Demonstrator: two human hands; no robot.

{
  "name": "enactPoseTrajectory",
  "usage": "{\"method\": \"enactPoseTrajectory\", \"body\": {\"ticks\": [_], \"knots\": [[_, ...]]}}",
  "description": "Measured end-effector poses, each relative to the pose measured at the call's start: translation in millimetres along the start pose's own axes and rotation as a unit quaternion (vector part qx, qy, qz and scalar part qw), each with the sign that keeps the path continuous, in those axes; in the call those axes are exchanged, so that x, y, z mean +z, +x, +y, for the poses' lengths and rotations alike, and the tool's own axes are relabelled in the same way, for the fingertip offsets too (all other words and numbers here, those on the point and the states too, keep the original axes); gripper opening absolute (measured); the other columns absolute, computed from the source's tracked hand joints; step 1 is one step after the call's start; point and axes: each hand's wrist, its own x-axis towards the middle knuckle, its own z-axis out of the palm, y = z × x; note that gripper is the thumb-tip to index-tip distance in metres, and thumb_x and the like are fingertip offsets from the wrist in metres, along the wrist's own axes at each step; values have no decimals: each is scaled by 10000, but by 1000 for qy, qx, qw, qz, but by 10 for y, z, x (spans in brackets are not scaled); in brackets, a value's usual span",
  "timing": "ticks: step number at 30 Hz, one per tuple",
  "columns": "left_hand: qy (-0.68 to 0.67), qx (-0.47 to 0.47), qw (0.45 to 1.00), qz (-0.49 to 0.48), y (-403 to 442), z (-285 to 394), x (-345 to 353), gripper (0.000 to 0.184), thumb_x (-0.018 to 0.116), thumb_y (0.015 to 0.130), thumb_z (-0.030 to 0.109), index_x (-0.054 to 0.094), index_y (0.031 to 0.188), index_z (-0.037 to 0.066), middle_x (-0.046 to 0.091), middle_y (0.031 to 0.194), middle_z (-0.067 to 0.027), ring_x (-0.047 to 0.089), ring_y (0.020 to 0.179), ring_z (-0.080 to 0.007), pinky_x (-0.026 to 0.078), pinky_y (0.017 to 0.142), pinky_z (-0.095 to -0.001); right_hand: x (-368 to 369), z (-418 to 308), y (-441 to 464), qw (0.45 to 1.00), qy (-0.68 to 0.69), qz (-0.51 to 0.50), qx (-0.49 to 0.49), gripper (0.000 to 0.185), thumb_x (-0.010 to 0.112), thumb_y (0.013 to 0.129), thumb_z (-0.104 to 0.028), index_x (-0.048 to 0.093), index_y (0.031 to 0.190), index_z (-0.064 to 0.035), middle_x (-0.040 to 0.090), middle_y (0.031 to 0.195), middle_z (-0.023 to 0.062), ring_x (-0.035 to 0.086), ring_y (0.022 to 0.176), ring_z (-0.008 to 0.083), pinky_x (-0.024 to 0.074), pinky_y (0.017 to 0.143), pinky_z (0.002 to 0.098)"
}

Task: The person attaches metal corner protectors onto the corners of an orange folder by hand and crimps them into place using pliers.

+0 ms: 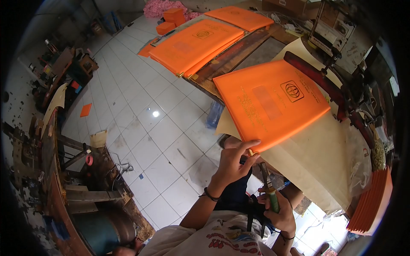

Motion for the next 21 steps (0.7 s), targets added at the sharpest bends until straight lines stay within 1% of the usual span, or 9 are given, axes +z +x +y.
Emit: {"method": "enactPoseTrajectory", "body": {"ticks": [5,7,10,12,15,17,19,21], "knots": [[9,11,1000,2,-11,-32,6,347,730,889,113,623,1208,29,716,1157,-119,753,854,-251,568,712,-300,-11,53,-17,1000,-6,-11,-16,263,544,669,114,561,930,87,599,1223,207,632,1129,269,507,975,358],[19,-7,1000,-17,-33,-59,-15,358,735,888,113,621,1217,32,709,1179,-115,752,867,-246,567,733,-299,5,55,-24,1000,2,-4,-15,277,542,668,114,570,942,90,601,1230,206,637,1097,256,505,965,348],[23,-11,999,-35,-30,-98,-43,386,742,887,114,614,1244,42,697,1210,-110,742,873,-225,563,768,-296,40,-30,-31,1000,11,7,7,269,538,669,115,569,934,89,603,1221,206,639,1058,251,501,949,335],[16,-18,999,-48,-30,-95,-62,408,747,886,117,608,1263,48,690,1223,-109,728,869,-207,560,789,-293,10,9,-50,1000,1,7,10,243,537,669,117,557,908,80,604,1216,208,640,1054,258,501,943,334],[8,-40,997,-68,-17,-72,-104,429,749,886,118,600,1283,54,686,1227,-108,700,854,-182,557,808,-288,-13,71,-48,1000,-6,9,-10,243,540,669,115,553,908,78,609,1191,200,643,1048,259,501,942,334],[14,-48,996,-77,-20,-64,-120,433,747,888,113,596,1289,54,685,1228,-106,683,841,-168,555,809,-284,-16,82,-40,1000,0,11,-22,248,546,668,113,553,914,79,611,1168,191,644,1046,258,501,944,336],[-1,-57,995,-85,-20,-61,-136,432,750,888,123,597,1287,55,681,1237,-104,684,838,-156,555,808,-282,-11,82,-40,1000,15,15,-22,246,553,667,109,552,911,79,612,1144,181,645,1045,258,502,946,338],[-25,-60,994,-82,-7,-72,-132,429,752,889,135,599,1282,58,689,1214,-106,687,829,-148,550,800,-275,-13,57,-24,1000,0,11,-19,246,558,669,105,553,913,78,614,1136,177,644,1048,253,499,942,332]]}}
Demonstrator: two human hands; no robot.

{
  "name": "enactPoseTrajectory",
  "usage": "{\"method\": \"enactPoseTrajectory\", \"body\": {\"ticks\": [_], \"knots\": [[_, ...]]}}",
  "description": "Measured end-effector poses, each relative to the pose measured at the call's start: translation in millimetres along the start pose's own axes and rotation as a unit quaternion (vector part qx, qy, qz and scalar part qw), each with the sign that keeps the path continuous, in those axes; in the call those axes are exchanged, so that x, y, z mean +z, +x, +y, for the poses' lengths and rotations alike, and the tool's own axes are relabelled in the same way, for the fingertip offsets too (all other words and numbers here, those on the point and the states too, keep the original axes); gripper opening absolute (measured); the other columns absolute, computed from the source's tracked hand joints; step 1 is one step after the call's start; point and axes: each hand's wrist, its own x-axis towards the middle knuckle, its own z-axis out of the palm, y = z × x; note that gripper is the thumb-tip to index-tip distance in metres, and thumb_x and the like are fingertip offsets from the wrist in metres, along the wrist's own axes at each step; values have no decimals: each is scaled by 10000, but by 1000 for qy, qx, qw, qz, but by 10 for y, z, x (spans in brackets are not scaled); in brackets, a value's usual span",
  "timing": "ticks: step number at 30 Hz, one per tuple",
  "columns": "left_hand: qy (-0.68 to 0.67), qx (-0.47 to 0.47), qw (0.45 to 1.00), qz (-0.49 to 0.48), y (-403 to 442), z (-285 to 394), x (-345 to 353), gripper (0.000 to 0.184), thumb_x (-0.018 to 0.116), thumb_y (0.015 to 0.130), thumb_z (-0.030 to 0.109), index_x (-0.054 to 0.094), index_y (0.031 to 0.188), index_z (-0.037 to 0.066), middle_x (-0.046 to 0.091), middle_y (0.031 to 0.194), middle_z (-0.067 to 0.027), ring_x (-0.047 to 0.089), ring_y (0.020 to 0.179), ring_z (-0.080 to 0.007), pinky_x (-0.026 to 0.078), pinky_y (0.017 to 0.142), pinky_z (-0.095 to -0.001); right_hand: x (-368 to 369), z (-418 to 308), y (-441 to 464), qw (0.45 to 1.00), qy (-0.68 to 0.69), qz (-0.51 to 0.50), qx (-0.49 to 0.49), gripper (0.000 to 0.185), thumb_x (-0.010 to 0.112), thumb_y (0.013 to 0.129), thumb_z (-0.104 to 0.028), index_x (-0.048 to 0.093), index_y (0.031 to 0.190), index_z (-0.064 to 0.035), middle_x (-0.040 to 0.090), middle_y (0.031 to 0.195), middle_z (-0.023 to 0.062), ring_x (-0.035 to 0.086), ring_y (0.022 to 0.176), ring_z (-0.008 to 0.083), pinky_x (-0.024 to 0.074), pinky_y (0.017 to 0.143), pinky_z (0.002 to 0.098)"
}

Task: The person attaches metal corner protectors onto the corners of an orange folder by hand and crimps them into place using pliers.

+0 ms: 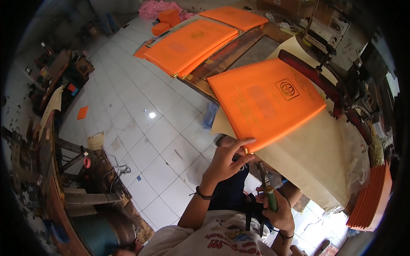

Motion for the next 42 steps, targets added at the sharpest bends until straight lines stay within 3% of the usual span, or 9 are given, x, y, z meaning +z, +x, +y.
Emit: {"method": "enactPoseTrajectory", "body": {"ticks": [6,10,15,24,28,32,33,35,42], "knots": [[-17,-33,999,11,44,164,-5,397,763,884,146,613,1238,43,756,982,-108,740,835,-162,519,710,-239,-38,0,-25,1000,-13,-2,28,323,571,670,94,598,991,93,626,1148,175,639,1034,235,487,901,305],[-8,12,999,38,25,29,71,394,772,880,147,613,1219,22,755,1025,-105,748,922,-203,527,707,-243,-59,37,-17,1000,-23,2,2,380,578,666,88,636,1041,94,623,1167,179,633,1028,235,482,891,312],[-9,11,998,66,8,9,144,376,776,878,131,618,1201,17,750,1068,-97,748,933,-216,527,716,-236,-41,-60,16,1000,-21,-1,19,253,574,671,94,604,922,79,599,1244,198,633,1075,268,486,919,336],[-2,2,999,43,43,114,55,437,797,855,158,615,1236,45,762,1017,-62,703,769,-68,383,558,-188,-73,6,39,1000,-17,-23,12,255,551,662,112,594,911,77,597,1253,224,637,1110,295,489,969,359],[-14,-12,1000,1,29,105,-12,481,781,867,158,576,1286,40,759,1005,-98,719,803,-94,444,603,-193,-95,84,63,998,-44,-23,-32,323,535,674,109,610,987,89,607,1234,213,644,1052,261,491,937,326],[-32,-1,999,-8,18,47,3,498,766,875,138,549,1310,28,758,952,-116,733,836,-129,496,657,-206,-81,12,77,999,-21,-30,-1,554,533,683,116,575,1236,99,615,1154,163,641,980,209,492,918,310],[-28,12,1000,-4,29,32,12,498,763,877,131,545,1312,25,758,935,-116,737,845,-138,507,671,-210,-81,16,80,999,-20,-35,7,538,545,681,126,576,1217,94,609,1105,141,624,1003,204,474,948,319],[-43,7,999,9,41,29,29,482,789,856,147,577,1271,25,760,909,-94,703,778,-90,467,638,-193,-86,16,91,998,-19,-48,20,506,567,677,145,577,1180,85,597,1008,98,591,1048,196,438,1008,338],[-31,-2,999,24,100,111,6,475,836,810,208,620,1202,48,768,861,-53,570,620,12,331,533,-180,-34,-128,93,999,-30,-42,17,596,508,659,130,567,1251,91,597,1117,139,642,1003,212,490,961,331]]}}
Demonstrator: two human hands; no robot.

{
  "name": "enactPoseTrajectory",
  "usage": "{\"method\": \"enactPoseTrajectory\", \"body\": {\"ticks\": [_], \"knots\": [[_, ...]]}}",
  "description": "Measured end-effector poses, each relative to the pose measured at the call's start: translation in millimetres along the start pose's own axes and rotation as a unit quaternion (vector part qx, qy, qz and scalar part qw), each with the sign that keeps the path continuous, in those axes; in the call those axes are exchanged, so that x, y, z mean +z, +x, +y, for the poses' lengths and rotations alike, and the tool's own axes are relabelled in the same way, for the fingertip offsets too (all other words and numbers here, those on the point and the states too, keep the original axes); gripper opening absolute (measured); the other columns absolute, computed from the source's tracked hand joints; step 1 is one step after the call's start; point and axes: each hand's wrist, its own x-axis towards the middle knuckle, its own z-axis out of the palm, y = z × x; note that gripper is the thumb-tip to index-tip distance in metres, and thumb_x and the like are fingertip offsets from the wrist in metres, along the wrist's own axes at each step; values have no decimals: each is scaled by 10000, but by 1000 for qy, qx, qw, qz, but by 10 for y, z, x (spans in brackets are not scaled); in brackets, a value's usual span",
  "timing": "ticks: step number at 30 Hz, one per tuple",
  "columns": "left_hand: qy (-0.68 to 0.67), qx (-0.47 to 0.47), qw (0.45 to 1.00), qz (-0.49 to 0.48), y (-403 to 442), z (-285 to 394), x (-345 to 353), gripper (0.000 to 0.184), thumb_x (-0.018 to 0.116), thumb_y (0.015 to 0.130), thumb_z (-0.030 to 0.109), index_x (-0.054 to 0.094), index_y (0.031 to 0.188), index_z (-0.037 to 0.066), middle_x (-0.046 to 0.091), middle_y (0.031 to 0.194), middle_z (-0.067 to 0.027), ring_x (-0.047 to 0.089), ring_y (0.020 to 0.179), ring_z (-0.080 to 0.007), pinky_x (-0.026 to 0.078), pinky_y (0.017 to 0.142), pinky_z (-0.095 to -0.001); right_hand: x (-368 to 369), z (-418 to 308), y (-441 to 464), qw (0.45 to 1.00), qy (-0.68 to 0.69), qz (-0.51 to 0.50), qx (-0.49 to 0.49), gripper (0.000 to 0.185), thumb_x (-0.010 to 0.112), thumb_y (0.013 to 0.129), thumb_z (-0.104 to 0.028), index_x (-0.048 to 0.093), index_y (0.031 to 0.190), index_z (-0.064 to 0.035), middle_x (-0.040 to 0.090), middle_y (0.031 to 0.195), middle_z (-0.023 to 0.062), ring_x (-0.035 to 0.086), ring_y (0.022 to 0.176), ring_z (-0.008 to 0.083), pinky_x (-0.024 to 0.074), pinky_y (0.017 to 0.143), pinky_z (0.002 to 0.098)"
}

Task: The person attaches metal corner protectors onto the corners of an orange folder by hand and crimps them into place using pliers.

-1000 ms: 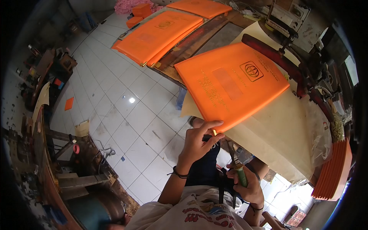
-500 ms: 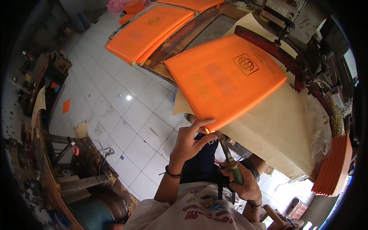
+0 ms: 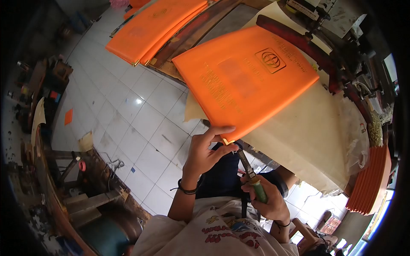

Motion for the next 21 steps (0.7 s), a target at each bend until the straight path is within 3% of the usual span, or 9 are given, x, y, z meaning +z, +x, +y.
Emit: {"method": "enactPoseTrajectory", "body": {"ticks": [4,5,8,13,16,21], "knots": [[4,0,1000,-19,-4,-21,-35,492,839,802,196,607,1213,57,771,828,-42,626,648,-10,334,536,-176,10,40,19,999,-25,-36,-25,639,486,675,130,527,1310,81,588,1256,165,636,1109,246,470,1013,356],[-1,3,1000,-27,6,-26,-43,492,834,807,189,600,1218,54,771,855,-54,657,689,-36,366,557,-178,19,39,23,998,-39,-40,-41,655,481,679,128,513,1331,78,582,1299,172,632,1144,256,463,1028,362],[-18,12,998,-52,20,-63,-77,488,815,824,169,581,1233,43,768,942,-89,728,819,-115,458,638,-193,140,-50,-4,997,66,-9,29,653,477,680,128,524,1329,75,514,1424,182,594,1238,283,432,1071,374],[-71,-24,993,-95,33,-58,-145,458,777,861,157,568,1244,19,745,1054,-126,745,934,-205,544,784,-254,137,-69,-22,998,52,-12,21,645,488,666,129,557,1306,89,472,1462,174,552,1287,283,428,1083,373],[-88,-27,992,-91,42,-37,-146,403,745,898,133,572,1241,11,748,1007,-121,745,932,-212,541,772,-249,100,-55,-29,999,43,-11,16,656,488,660,130,554,1312,93,468,1463,176,539,1299,283,441,1072,374],[-207,-118,968,-79,53,84,-135,267,683,949,113,619,1187,12,732,996,-101,737,836,-168,566,751,-266,92,-56,-57,999,34,-4,6,654,487,660,124,560,1309,90,474,1453,180,544,1289,290,460,1053,376]]}}
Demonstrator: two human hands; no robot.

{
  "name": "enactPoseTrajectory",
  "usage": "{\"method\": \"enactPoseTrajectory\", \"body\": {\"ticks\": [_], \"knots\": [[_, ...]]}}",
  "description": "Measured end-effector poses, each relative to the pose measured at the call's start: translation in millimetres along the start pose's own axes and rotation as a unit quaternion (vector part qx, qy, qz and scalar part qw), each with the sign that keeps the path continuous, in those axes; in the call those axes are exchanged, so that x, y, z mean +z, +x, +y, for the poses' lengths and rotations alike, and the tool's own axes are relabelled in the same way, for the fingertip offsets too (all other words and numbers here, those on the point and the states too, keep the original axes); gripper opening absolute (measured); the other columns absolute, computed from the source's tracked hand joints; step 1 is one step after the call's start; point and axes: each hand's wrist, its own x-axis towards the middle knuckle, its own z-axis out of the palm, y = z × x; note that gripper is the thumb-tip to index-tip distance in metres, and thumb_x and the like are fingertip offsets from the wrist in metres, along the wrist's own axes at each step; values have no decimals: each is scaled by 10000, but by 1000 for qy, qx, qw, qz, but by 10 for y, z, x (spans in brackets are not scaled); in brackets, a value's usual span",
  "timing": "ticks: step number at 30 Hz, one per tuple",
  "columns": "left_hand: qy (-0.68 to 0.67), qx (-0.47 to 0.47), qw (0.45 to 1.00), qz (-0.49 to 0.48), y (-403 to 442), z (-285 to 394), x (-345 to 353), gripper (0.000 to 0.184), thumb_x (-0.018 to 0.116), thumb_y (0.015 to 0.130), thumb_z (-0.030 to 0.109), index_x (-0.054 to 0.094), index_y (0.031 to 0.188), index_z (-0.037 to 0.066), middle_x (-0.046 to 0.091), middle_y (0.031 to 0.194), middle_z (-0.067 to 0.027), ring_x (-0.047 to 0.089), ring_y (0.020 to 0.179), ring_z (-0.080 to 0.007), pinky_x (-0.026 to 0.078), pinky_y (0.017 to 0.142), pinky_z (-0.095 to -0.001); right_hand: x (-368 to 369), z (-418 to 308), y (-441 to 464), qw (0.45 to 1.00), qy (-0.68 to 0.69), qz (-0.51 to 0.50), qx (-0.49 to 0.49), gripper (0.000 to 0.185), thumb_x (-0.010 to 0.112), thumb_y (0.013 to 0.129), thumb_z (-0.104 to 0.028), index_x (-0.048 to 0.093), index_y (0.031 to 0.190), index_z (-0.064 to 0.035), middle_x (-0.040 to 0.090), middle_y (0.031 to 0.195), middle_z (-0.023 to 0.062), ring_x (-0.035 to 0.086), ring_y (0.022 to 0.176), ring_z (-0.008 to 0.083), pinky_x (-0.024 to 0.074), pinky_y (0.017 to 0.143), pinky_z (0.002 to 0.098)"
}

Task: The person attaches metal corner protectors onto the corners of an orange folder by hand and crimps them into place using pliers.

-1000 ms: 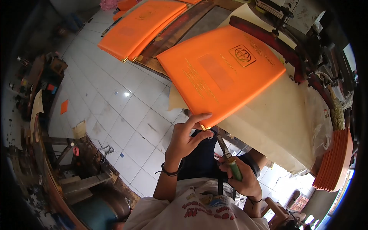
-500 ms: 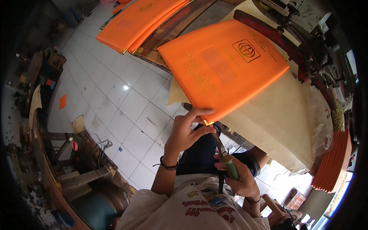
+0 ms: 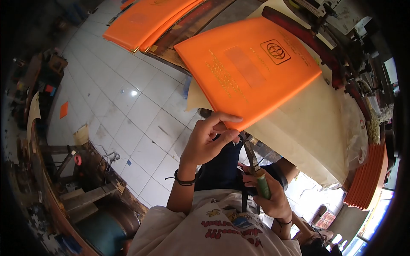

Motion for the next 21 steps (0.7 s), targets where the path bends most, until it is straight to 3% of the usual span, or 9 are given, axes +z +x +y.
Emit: {"method": "enactPoseTrajectory", "body": {"ticks": [7,10,11,16,20,21], "knots": [[-73,-45,992,87,3,71,200,235,609,993,91,615,1196,-28,719,965,-106,711,765,-123,548,567,-225,34,-92,37,998,-62,6,-19,609,482,663,116,605,1259,79,495,1406,217,572,1240,329,468,1030,383],[-22,-32,994,99,-3,151,280,262,574,1008,118,616,1221,-29,710,1035,-149,708,800,-161,571,527,-253,41,-55,36,997,-70,13,-23,600,505,662,111,625,1247,52,510,1368,226,592,1200,342,471,1014,375],[13,-15,995,95,-15,89,260,256,570,1011,116,624,1221,-20,721,1015,-149,700,726,-150,534,500,-232,41,-44,34,997,-69,15,-22,601,511,660,110,628,1247,47,514,1362,225,596,1193,341,473,1010,374],[124,3,988,91,-36,75,231,251,564,1015,119,625,1204,-34,728,980,-143,720,670,-176,441,452,-204,-125,1,-21,994,-91,17,-65,608,541,648,116,632,1245,40,530,1336,234,608,1169,345,474,981,350],[61,17,990,125,-18,40,339,244,558,1017,116,627,1186,-46,726,976,-150,719,665,-175,412,442,-199,-480,-47,-312,972,-157,110,-135,594,501,652,123,626,1227,47,591,1240,240,621,1152,345,477,967,357],[42,33,990,131,-21,19,367,248,553,1020,118,622,1184,-54,720,995,-167,729,687,-196,433,448,-203,-477,-96,-368,967,-113,206,-100,572,494,653,121,626,1205,50,601,1219,248,625,1144,348,473,974,365]]}}
